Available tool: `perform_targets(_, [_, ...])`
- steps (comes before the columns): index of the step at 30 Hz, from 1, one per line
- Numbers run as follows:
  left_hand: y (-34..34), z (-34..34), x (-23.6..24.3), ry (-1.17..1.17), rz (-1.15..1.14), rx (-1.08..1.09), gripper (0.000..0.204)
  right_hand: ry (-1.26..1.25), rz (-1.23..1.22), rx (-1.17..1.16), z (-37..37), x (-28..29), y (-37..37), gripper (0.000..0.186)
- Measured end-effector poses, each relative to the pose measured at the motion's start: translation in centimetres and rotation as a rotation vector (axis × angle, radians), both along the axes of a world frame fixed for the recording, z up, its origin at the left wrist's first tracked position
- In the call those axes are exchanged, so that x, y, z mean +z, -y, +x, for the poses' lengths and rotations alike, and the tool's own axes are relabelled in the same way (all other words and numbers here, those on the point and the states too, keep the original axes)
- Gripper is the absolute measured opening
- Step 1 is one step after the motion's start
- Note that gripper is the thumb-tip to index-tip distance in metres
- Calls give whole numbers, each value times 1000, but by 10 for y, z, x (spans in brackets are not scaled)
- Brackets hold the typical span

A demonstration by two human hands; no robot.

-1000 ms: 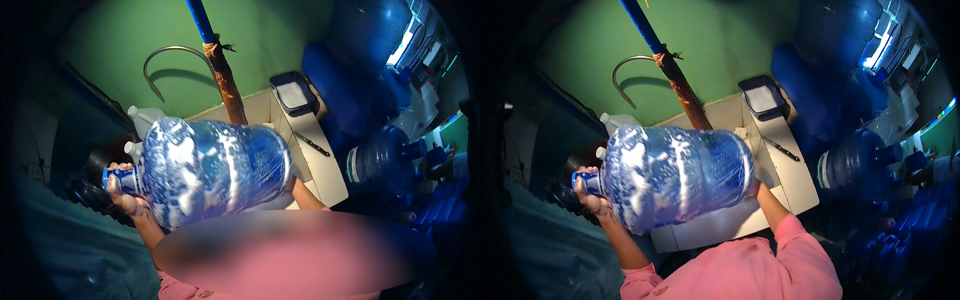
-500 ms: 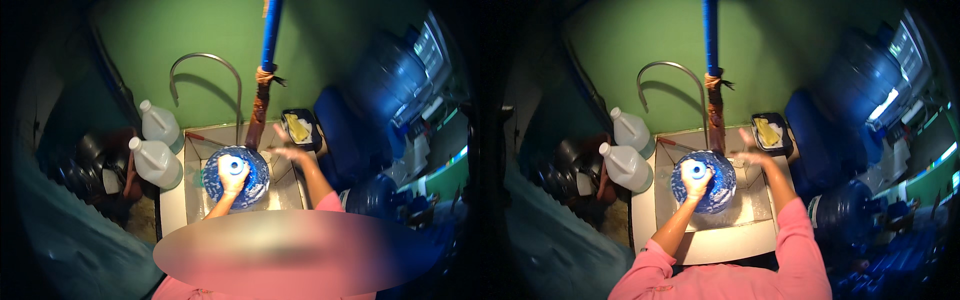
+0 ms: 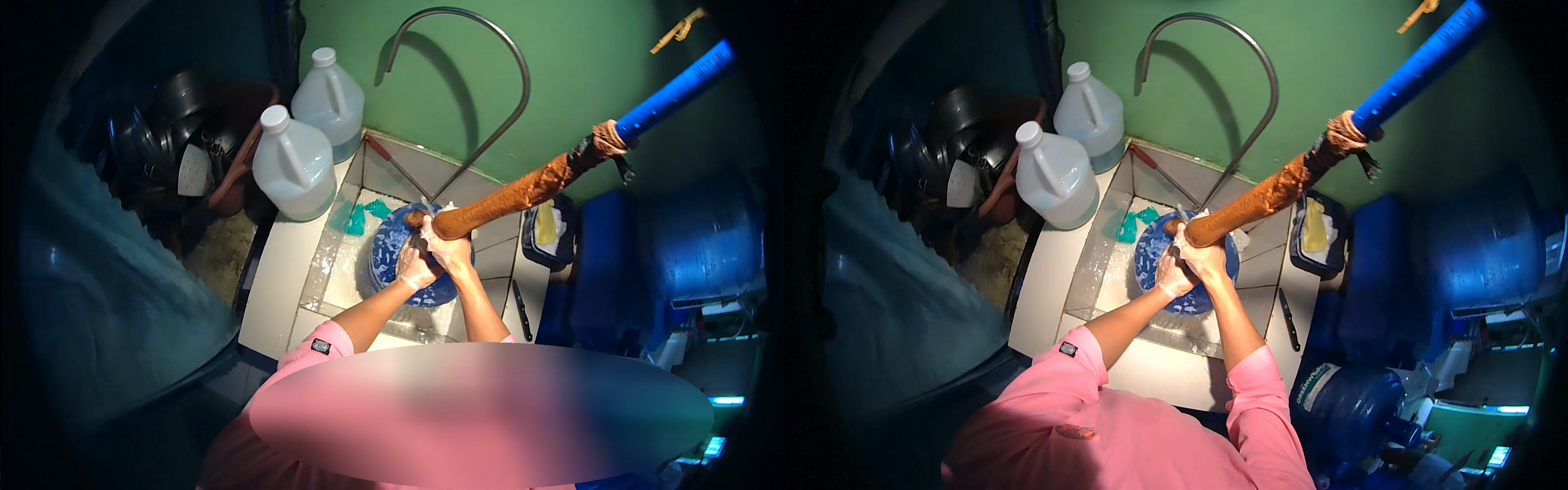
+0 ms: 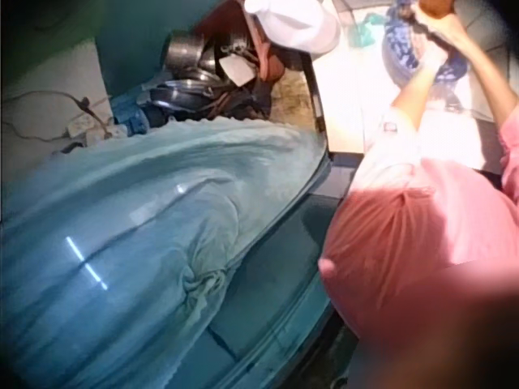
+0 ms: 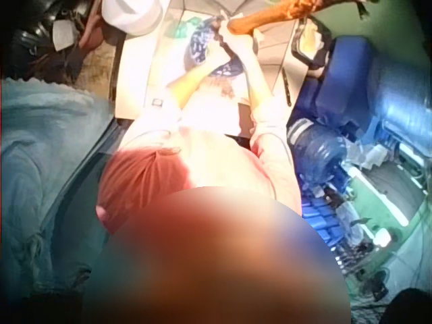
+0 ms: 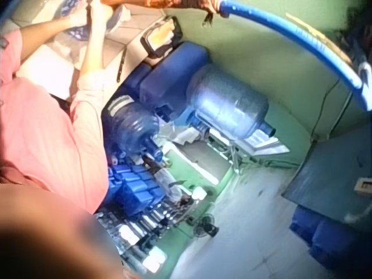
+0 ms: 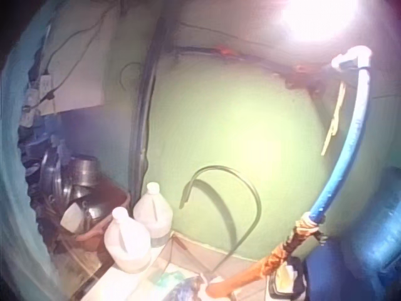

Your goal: The person repeatedly washes large blue water jugs at a sink. They scrub the exterior with a sponge, rinse under a hose, and inspect the interior by tilting the jug. The person handles multiple jugs one at a time, placing cleaned jugs aside.

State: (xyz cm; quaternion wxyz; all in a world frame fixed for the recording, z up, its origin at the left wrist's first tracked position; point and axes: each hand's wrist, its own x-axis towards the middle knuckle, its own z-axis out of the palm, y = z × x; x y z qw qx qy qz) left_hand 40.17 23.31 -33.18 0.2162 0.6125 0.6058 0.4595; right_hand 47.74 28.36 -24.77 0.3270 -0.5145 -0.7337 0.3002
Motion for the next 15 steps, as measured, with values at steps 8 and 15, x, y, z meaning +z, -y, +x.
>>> perform_targets(8, [19,-6,-21,-96,-97,-168,57,-76,-133,-40,-25,-2,-5,39])
perform_targets(15, [15,-46,2,-361,-95,-61,55,-529,-295,-178,-36,0,-5,43])
